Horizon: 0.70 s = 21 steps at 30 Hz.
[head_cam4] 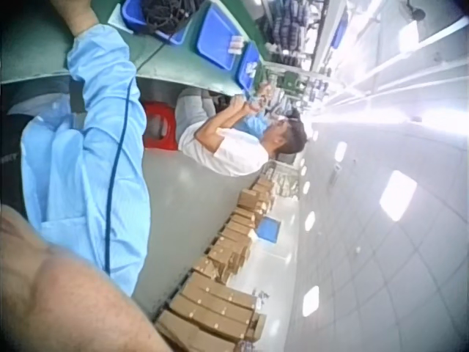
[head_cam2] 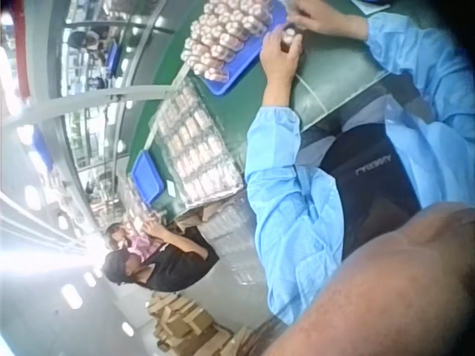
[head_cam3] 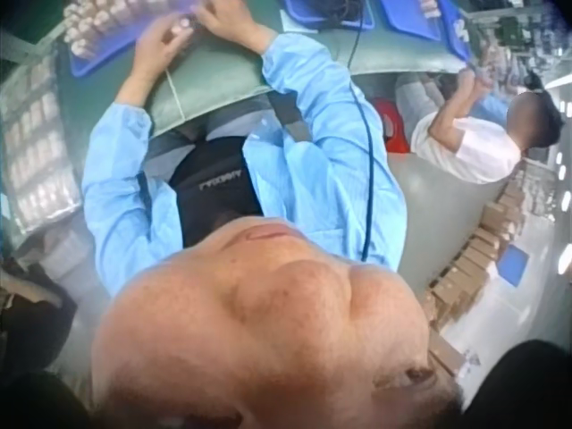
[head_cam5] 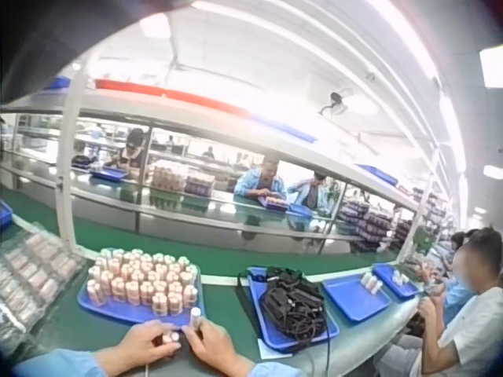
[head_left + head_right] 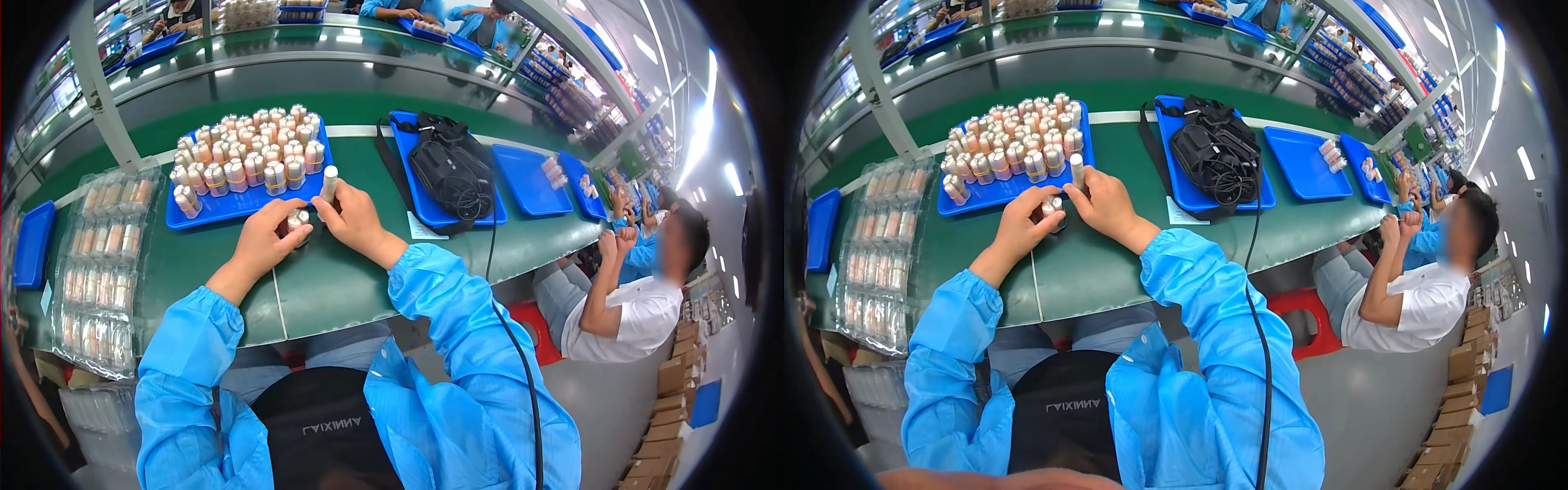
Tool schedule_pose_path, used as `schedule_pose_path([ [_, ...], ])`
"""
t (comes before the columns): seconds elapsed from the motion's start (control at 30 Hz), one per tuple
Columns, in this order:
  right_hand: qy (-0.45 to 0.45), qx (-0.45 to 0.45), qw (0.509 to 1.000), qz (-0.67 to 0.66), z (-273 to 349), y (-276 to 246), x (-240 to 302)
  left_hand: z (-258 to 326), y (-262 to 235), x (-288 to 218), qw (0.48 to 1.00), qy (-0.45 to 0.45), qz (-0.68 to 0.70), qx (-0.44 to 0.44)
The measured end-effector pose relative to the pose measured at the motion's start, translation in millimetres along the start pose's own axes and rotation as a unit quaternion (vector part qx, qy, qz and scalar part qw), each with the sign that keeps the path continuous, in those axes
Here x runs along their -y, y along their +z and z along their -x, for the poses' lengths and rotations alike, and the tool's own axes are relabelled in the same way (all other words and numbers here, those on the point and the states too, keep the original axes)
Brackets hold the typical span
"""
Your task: The recorder is labeling and organizing small white tubes into trays on a factory assembly line.
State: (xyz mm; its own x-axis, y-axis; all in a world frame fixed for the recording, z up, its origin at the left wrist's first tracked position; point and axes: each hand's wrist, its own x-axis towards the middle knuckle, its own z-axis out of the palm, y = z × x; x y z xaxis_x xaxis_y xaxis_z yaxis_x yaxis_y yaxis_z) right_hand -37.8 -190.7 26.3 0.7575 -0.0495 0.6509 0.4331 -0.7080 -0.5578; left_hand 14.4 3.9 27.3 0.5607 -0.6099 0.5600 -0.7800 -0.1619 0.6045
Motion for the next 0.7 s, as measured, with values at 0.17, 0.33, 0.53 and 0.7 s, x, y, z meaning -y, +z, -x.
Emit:
schedule_pose_path([
  [0.17, 0.011, 0.004, 1.000, -0.014, 4.8, -4.8, -3.7, 4.5, -3.0, -7.1, 0.996, -0.036, 0.055, 0.053],
  [0.33, 0.023, 0.027, 0.999, -0.037, 7.2, 0.7, -9.5, 11.8, 2.0, -4.9, 0.983, -0.136, 0.113, 0.040],
  [0.53, 0.157, -0.037, 0.979, -0.128, 4.1, -23.0, -8.6, 1.9, 9.8, -2.8, 0.993, -0.070, 0.090, 0.036],
  [0.7, 0.134, -0.025, 0.973, -0.187, 1.6, -25.2, 1.1, 6.7, 8.5, 3.1, 0.990, -0.111, 0.085, 0.018],
])
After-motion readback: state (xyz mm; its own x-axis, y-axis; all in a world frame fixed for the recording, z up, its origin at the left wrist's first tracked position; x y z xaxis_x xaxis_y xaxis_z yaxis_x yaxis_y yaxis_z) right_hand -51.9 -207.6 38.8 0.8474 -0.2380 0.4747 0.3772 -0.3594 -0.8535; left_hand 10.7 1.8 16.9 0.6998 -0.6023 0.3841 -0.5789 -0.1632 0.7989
